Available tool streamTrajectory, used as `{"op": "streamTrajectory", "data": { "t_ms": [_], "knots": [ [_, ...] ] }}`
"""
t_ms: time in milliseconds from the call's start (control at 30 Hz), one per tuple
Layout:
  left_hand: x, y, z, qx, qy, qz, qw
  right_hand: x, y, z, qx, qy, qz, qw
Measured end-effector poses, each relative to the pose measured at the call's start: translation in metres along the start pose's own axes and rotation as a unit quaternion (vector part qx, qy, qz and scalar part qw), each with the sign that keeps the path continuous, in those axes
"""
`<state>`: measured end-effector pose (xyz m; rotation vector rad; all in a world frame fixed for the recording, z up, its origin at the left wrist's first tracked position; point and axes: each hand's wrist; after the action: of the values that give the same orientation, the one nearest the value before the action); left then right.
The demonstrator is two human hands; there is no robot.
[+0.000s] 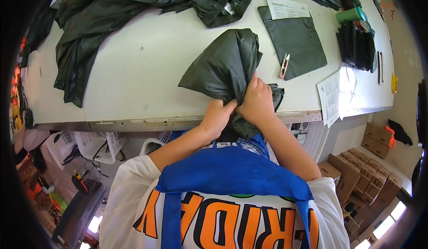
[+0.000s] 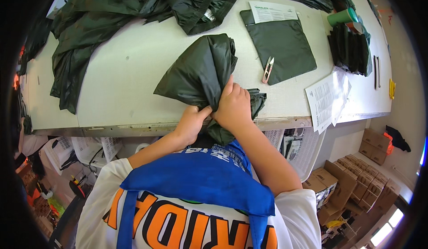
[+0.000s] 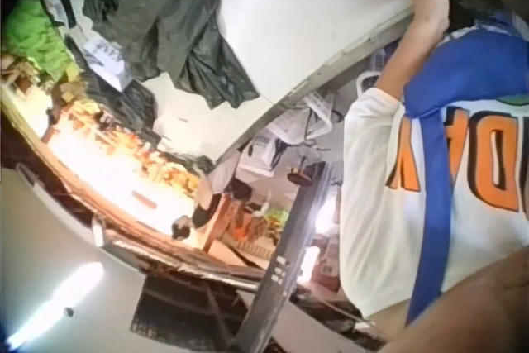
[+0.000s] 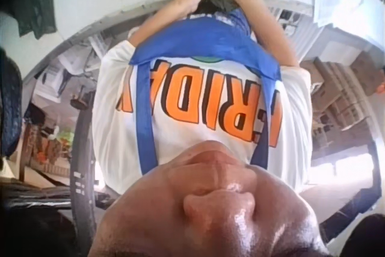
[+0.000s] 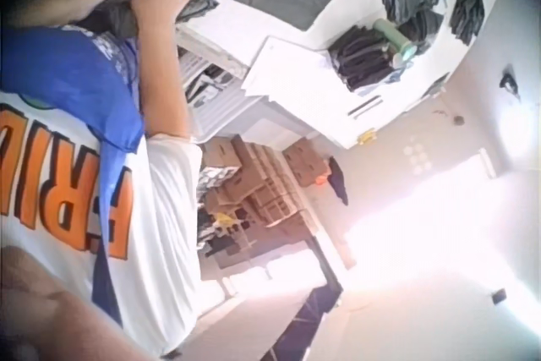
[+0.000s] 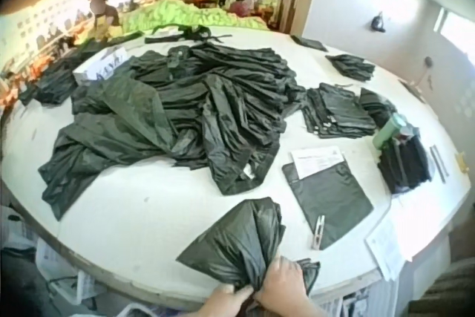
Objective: The person folds a dark green jacket on a white table, trims a tag with scissors, and places the folded jacket into a clear plastic packaging bag. The person then seals the bag and places it into a white plastic basket.
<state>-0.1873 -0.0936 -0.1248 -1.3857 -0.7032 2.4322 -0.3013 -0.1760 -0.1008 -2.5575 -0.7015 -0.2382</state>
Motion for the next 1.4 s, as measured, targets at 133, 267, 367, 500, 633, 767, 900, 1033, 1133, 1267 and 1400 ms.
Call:
{"op": "streamTrajectory", "data": {
  "t_ms": [133,267,367,500,633,767,900,1033,1133,1267,1400],
  "knots": [
    [-0.030,0.037,-0.024,0.128,0.371,0.053,0.918,-0.034,-0.003,-0.046,0.010,0.212,0.100,0.972],
    [-0.071,0.140,-0.007,0.048,0.448,0.240,0.860,-0.079,-0.050,-0.059,-0.060,0.314,0.107,0.942],
    [-0.086,0.229,0.046,0.032,0.586,0.299,0.752,-0.099,-0.083,-0.059,-0.091,0.371,0.136,0.914],
    [-0.107,0.310,0.109,-0.101,0.694,0.137,0.699,-0.128,-0.120,-0.060,-0.118,0.408,0.171,0.889],
    [-0.132,0.329,0.135,-0.106,0.745,-0.018,0.658,-0.148,-0.137,-0.061,-0.146,0.460,0.201,0.852],
    [-0.153,0.340,0.124,-0.023,0.621,0.103,0.776,-0.165,-0.134,-0.065,-0.159,0.463,0.193,0.850],
    [-0.196,0.274,0.143,-0.037,0.483,0.385,0.785,-0.175,-0.122,-0.075,-0.189,0.428,0.195,0.862],
    [-0.184,0.185,0.104,-0.078,0.173,0.400,0.897,-0.168,-0.107,-0.096,-0.196,0.425,0.174,0.866],
    [-0.131,0.119,0.070,-0.157,0.059,0.406,0.898,-0.157,-0.097,-0.102,-0.205,0.390,0.127,0.889],
    [-0.009,0.037,0.022,-0.125,0.134,0.125,0.975,-0.123,-0.078,-0.112,-0.128,0.388,0.087,0.908],
    [0.023,-0.017,0.000,0.176,0.250,-0.031,0.952,-0.089,-0.052,-0.107,-0.048,0.407,0.045,0.911]
  ]
}}
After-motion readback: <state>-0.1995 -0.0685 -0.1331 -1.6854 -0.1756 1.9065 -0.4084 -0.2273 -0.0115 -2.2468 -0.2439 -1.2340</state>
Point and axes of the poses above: each hand's wrist, its own y-axis towards the middle knuckle, its own z-axis out of the palm, x = y × z, and after that the axes turned 8 degrees about x, right-handed
